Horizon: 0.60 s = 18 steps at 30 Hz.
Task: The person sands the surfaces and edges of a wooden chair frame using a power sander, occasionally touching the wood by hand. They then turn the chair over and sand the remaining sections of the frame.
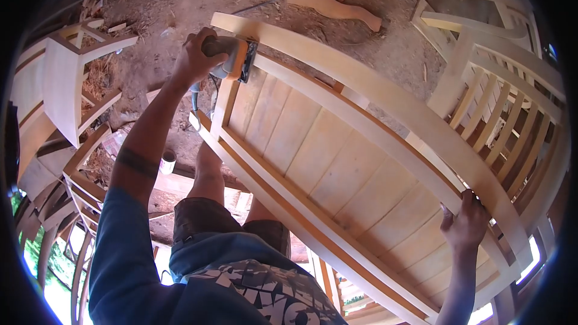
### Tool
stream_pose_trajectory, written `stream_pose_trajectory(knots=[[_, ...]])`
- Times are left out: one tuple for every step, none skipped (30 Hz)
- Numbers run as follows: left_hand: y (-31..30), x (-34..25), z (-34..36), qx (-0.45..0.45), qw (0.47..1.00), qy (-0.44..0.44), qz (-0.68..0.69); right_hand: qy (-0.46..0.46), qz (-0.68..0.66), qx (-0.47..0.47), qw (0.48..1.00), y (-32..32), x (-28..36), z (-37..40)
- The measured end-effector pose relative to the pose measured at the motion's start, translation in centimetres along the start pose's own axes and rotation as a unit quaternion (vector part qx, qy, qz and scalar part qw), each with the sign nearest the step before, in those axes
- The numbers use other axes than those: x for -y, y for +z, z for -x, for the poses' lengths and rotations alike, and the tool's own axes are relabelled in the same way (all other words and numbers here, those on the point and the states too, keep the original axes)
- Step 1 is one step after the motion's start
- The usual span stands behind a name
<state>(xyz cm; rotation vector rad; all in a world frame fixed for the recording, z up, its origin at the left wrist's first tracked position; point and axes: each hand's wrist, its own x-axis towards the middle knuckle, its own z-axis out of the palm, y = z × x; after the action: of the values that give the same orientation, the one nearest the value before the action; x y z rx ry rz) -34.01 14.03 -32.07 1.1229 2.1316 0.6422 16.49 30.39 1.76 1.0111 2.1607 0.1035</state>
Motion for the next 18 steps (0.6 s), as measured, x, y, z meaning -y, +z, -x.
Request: stream_pose_trajectory(knots=[[0.3, 1.2, -0.2, -0.005, 1.000, 0.004, -0.002, 0.000, 0.002, 0.002, 1.000, -0.1, 0.0, 0.1], [0.6, 2.4, -0.6, -0.010, 1.000, 0.009, -0.003, 0.000, 0.005, 0.004, 1.000, 0.0, -0.1, 0.1], [0.6, 3.4, -0.9, 0.005, 1.000, 0.007, 0.022, 0.001, 0.001, 0.003, 1.000, 0.1, -0.1, 0.1], [0.5, 4.1, -1.3, 0.021, 0.999, 0.005, 0.047, 0.003, -0.003, 0.002, 1.000, 0.3, -0.2, 0.2], [0.6, 4.7, -1.6, 0.036, 0.997, 0.003, 0.072, 0.005, -0.007, 0.000, 1.000, 0.4, -0.3, 0.3], [0.6, 4.9, -1.7, 0.044, 0.996, -0.008, 0.074, 0.005, -0.006, 0.003, 1.000, 0.5, -0.5, 0.3], [0.6, 5.2, -1.8, 0.051, 0.996, -0.019, 0.076, 0.004, -0.006, 0.006, 1.000, 0.5, -0.6, 0.4], [0.5, 5.4, -2.0, 0.057, 0.995, -0.028, 0.078, 0.005, -0.006, 0.008, 1.000, 0.6, -0.6, 0.4], [0.2, 4.9, -1.9, 0.048, 0.996, -0.018, 0.067, -0.006, -0.005, -0.003, 1.000, 0.4, -0.5, 0.2], [0.3, 4.3, -1.7, 0.041, 0.998, -0.007, 0.056, -0.015, -0.005, -0.013, 1.000, 0.1, -0.3, 0.1], [0.7, 3.5, -1.3, 0.035, 0.998, 0.004, 0.046, -0.023, -0.004, -0.021, 1.000, 0.0, -0.1, 0.0], [0.7, 2.0, -0.7, 0.033, 0.998, 0.023, 0.043, -0.024, -0.006, -0.022, 0.999, 0.0, -0.1, 0.1], [0.4, -0.1, -0.2, 0.030, 0.998, 0.042, 0.039, -0.026, -0.008, -0.023, 0.999, 0.1, -0.1, 0.1], [0.0, -2.3, 0.1, 0.026, 0.997, 0.061, 0.035, -0.028, -0.009, -0.026, 0.999, 0.1, -0.2, 0.0], [-0.6, -4.3, 0.3, 0.068, 0.997, 0.027, 0.024, -0.025, -0.008, -0.025, 0.999, 0.1, -0.1, 0.0], [-0.5, -4.8, 0.5, 0.072, 0.997, 0.024, 0.025, -0.023, -0.008, -0.023, 0.999, 0.0, -0.1, 0.0], [-0.5, -5.3, 0.6, 0.077, 0.996, 0.022, 0.026, -0.021, -0.007, -0.021, 1.000, 0.0, -0.1, 0.0], [-0.5, -5.4, 0.7, 0.080, 0.996, 0.018, 0.026, -0.019, -0.006, -0.018, 1.000, 0.0, -0.2, 0.1]])
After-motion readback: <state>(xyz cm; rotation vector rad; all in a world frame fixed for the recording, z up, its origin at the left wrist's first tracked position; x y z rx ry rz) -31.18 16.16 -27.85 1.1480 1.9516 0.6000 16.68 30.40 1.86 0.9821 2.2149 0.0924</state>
